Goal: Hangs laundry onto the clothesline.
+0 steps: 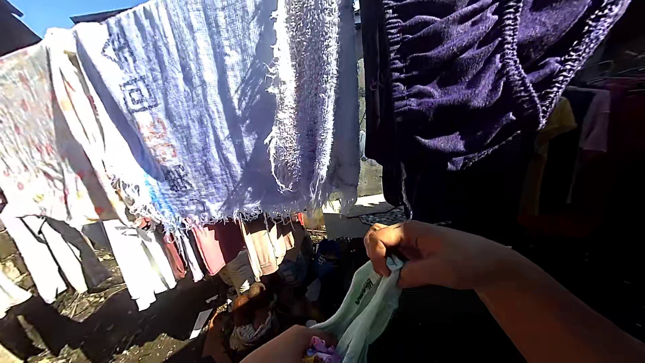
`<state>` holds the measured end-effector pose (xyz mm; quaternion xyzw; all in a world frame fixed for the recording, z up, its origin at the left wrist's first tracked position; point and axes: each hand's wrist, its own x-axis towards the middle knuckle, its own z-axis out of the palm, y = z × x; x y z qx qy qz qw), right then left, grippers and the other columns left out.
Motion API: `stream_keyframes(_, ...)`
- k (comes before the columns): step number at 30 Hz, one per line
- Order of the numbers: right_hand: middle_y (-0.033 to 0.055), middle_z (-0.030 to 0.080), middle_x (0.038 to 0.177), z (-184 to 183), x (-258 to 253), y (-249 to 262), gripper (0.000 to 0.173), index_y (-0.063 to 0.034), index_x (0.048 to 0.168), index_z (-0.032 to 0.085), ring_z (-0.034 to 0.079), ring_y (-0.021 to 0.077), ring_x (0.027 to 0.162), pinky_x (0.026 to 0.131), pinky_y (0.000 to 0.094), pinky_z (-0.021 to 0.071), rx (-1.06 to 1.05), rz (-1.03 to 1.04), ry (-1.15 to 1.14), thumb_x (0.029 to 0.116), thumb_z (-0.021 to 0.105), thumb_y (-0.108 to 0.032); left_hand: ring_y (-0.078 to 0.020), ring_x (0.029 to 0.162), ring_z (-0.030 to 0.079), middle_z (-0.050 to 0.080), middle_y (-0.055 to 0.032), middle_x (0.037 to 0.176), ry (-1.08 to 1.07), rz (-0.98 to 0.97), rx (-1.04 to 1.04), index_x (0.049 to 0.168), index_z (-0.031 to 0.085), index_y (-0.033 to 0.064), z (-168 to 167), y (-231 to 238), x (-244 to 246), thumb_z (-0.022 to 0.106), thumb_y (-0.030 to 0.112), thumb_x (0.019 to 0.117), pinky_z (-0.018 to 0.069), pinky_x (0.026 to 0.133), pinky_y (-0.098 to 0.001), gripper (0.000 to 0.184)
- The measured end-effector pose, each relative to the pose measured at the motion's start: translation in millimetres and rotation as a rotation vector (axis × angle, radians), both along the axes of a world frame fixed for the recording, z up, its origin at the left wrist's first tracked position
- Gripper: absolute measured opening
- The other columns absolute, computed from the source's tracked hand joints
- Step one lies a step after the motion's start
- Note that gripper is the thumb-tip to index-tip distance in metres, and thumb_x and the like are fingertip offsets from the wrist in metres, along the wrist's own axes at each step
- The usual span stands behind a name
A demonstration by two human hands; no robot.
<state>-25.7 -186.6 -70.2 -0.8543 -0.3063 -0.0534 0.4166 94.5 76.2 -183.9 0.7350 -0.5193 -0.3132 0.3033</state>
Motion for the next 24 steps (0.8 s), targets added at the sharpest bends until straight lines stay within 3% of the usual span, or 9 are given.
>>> stream_keyframes(3,-0.006,0.059,0.085,-4,-14,-21,0.004,-0.0145,0.092,0.063,0.057,0.0023,0.088,0.08,0.0193,0.0464,0.014,0.091,-0.134,0.0878,0.064,-0.014,-0.0206,0.088,0.07,0.072,-0.013,0.11,-0.168,0.071,-0.049,0.135,0.065,0.0098,2,13,24,0.07,0.016,0.0928,0.0577,0.081,-0.0456,0.043)
stream_keyframes(5,-0.0059,0.057,0.086,-7,-26,-31,0.006,-0.0141,0.093,0.062,0.055,0.0019,0.089,0.079,0.0174,0.0449,-0.009,0.126,-0.175,0.0902,0.065,-0.019,-0.0127,0.097,0.071,0.075,-0.005,0.112,-0.264,0.112,-0.195,0.132,0.069,0.0176,4,24,38,0.073,0.017,0.0898,0.0576,0.089,-0.0408,0.042)
stream_keyframes(7,-0.0065,0.057,0.086,-10,-39,-39,0.006,-0.0152,0.092,0.062,0.054,0.0018,0.089,0.077,0.0168,0.0429,-0.061,0.077,-0.211,0.0896,0.065,-0.019,-0.0063,0.096,0.07,0.075,-0.0003,0.108,-0.362,0.146,-0.333,0.122,0.074,0.017,11,33,46,0.073,0.021,0.0879,0.0577,0.087,-0.0353,0.035)
stream_keyframes(10,-0.0106,0.062,0.089,-17,-51,-49,0.014,-0.021,0.098,0.068,0.057,0.0,0.089,0.074,0.0154,0.0479,-0.24,-0.22,-0.363,0.0849,0.067,-0.021,0.0018,0.102,0.068,0.075,0.0059,0.115,-0.465,0.113,-0.468,0.115,0.077,0.0163,23,44,50,0.07,0.025,0.0898,0.0566,0.091,-0.0256,0.027)
stream_keyframes(13,-0.0151,0.065,0.093,-31,-46,-58,0.022,-0.028,0.103,0.071,0.061,-0.0028,0.088,0.072,0.0174,0.0538,-0.385,-0.539,-0.442,0.0813,0.07,-0.029,-0.0068,0.1,0.07,0.075,-0.0041,0.112,-0.486,-0.124,-0.536,0.106,0.074,0.0073,35,53,47,0.069,0.017,0.0916,0.0575,0.088,-0.0289,0.018)
stream_keyframes(16,-0.0094,0.066,0.097,-41,-37,-62,0.024,-0.0232,0.106,0.074,0.061,0.003,0.091,0.075,0.0242,0.0541,-0.394,-0.602,-0.369,0.0825,0.073,-0.023,-0.0193,0.102,0.064,0.069,-0.0131,0.106,-0.472,-0.305,-0.47,0.1,0.073,0.0034,57,54,31,0.069,0.017,0.0911,0.0535,0.087,-0.0357,0.017)
stream_keyframes(19,-0.006,0.064,0.098,-45,-37,-70,0.023,-0.0194,0.108,0.075,0.059,0.0016,0.09,0.075,0.0184,0.0504,-0.294,-0.471,-0.289,0.087,0.075,-0.03,-0.026,0.105,0.066,0.067,-0.0137,0.117,-0.736,-0.115,-0.386,0.103,0.075,0.011,73,55,16,0.07,0.02,0.0911,0.0561,0.079,-0.0465,0.016)
stream_keyframes(21,-0.0061,0.064,0.101,-44,-47,-76,0.028,-0.0185,0.104,0.073,0.06,0.0009,0.096,0.078,0.0164,0.0504,-0.182,-0.337,-0.241,0.093,0.072,-0.045,-0.0263,0.091,0.069,0.068,-0.0124,0.116,-0.902,0.075,-0.406,0.097,0.077,0.0127,74,52,20,0.071,0.023,0.089,0.0567,0.067,-0.0496,0.014)
stream_keyframes(24,-0.0041,0.065,0.108,-44,-62,-77,0.029,-0.0169,0.094,0.071,0.06,0.0037,0.107,0.088,0.0198,0.0525,-0.071,-0.242,-0.267,0.0985,0.066,-0.045,-0.0215,0.088,0.071,0.073,-0.0115,0.104,-0.916,0.197,-0.507,0.093,0.077,0.0078,75,47,31,0.073,0.02,0.0828,0.0584,0.073,-0.0443,0.017)
